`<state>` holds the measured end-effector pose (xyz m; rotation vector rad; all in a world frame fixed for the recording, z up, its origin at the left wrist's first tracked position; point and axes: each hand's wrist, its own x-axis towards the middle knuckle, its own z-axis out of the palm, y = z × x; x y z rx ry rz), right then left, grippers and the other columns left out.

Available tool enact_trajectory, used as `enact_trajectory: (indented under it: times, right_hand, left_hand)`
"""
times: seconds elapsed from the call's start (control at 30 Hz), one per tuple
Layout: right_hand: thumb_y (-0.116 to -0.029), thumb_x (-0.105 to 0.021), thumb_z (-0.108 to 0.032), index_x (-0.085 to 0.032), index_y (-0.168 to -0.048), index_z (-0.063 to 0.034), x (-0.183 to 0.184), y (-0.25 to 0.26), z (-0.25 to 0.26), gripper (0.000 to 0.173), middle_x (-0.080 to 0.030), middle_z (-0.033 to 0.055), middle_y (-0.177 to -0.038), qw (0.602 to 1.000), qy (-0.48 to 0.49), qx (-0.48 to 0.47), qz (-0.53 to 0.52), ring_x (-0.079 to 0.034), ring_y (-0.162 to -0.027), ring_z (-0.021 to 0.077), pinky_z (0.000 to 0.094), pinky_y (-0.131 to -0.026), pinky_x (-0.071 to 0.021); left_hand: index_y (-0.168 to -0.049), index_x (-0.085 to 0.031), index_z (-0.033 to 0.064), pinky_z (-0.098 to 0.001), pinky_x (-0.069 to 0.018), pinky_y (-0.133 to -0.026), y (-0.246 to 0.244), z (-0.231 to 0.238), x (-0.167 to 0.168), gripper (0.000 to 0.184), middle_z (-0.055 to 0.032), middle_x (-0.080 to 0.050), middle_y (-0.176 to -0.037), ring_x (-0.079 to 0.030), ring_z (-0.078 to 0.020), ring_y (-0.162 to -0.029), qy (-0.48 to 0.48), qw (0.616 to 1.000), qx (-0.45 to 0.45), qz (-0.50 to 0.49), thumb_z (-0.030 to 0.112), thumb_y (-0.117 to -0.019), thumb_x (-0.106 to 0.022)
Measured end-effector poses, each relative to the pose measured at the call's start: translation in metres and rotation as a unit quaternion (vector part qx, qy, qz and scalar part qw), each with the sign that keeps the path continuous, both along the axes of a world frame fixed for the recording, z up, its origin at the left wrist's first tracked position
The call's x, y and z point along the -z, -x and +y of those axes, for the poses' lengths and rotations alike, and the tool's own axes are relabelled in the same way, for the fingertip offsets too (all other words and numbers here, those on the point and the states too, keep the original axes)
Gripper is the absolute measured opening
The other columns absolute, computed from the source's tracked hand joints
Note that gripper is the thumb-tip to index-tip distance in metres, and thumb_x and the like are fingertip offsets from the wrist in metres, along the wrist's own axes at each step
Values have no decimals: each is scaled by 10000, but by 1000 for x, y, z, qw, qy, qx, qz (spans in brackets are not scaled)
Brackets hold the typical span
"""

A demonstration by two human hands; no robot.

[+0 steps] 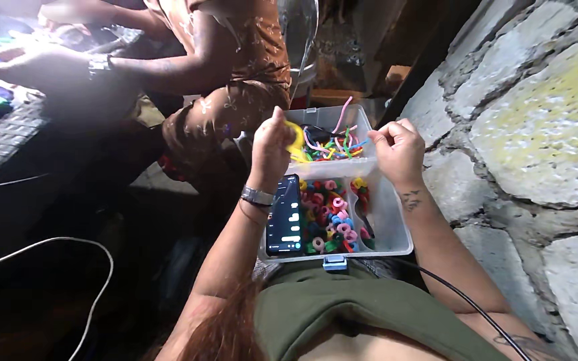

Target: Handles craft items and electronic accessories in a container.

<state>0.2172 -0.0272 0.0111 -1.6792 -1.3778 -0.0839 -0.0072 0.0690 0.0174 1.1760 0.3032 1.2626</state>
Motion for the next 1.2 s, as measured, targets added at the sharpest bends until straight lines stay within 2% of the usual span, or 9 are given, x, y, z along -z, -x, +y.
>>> enact_trajectory:
  times: [0.23,0.43,0.53,0.63,0.7,0.8,0.93,1.07,1.2]
  right_hand:
    - [-1056,-513,-268,-699,-961,-34,-5,9,-3,314,-659,80,-927,990,53,-113,63,-617,-813,140,363,-753,-507]
    - [-1047,-559,-233,-689,-1039,-61,-9,15,-17,215,-652,59,-886,978,98,-151,103,-587,-729,126,346,-676,-496]
    - [-1056,-532,-177,-668,-1043,-44,-20,37,-25,191,-644,58,-861,931,202,-264,151,-608,-718,125,336,-668,-533]
    - [-1084,-503,-284,-653,-1170,1,-18,67,-20,333,-685,131,-963,824,431,-342,134,-659,-808,183,387,-774,-552]
    - [-1074,-505,-400,-596,-1302,0,-4,85,-15,469,-671,154,-1029,755,542,-346,129,-651,-857,213,423,-824,-537]
    - [-1039,-581,-351,-614,-1183,26,14,106,-20,404,-631,153,-975,738,577,-314,158,-614,-836,225,436,-796,-510]
    - [-1037,-587,-239,-526,-1312,35,19,109,-21,393,-631,178,-1133,713,567,-296,288,-666,-968,223,403,-861,-558]
    - [-1030,-531,-154,-511,-1349,-6,4,89,-36,353,-645,166,-1130,784,425,-384,242,-658,-929,203,398,-816,-542]
    - [-1070,-454,-151,-556,-1294,25,4,71,-53,303,-665,129,-1149,871,208,-375,242,-667,-1013,122,312,-909,-555]
  left_hand:
    - [-774,-585,106,-201,-401,-557,-9,0,5,394,68,-471,-631,-438,-19,-556,-28,957,-99,273,312,-1087,-465]
    - [-992,-707,32,-564,-493,-784,-11,2,-5,428,-137,-669,-881,-640,-290,-844,-49,812,-115,570,345,-1098,-435]
    - [-1055,-736,48,-618,-494,-854,-12,2,-6,420,-170,-706,-983,-671,-339,-960,-52,778,-121,614,381,-1079,-480]
    - [-1151,-730,59,-594,-486,-933,-12,-3,-9,396,-183,-667,-1145,-639,-342,-1088,-61,780,-123,611,366,-1076,-492]
    - [-1135,-715,47,-589,-502,-874,-7,-16,-10,395,-206,-641,-1141,-632,-369,-1039,-84,801,-132,578,366,-1079,-489]
    - [-1132,-713,51,-559,-528,-855,-5,-14,-4,362,-177,-656,-1108,-647,-331,-985,-105,823,-142,540,337,-1075,-500]
    - [-1094,-725,33,-465,-497,-855,-8,-5,-6,315,-126,-645,-1026,-616,-243,-947,-77,857,-159,483,253,-1078,-500]
    - [-1008,-693,56,-229,-472,-647,1,-1,-8,309,33,-616,-835,-530,-35,-681,-30,946,-192,261,218,-1080,-439]
    - [-1018,-658,114,-204,-497,-707,16,-9,-47,265,107,-600,-826,-555,3,-724,-83,962,-210,151,180,-1066,-405]
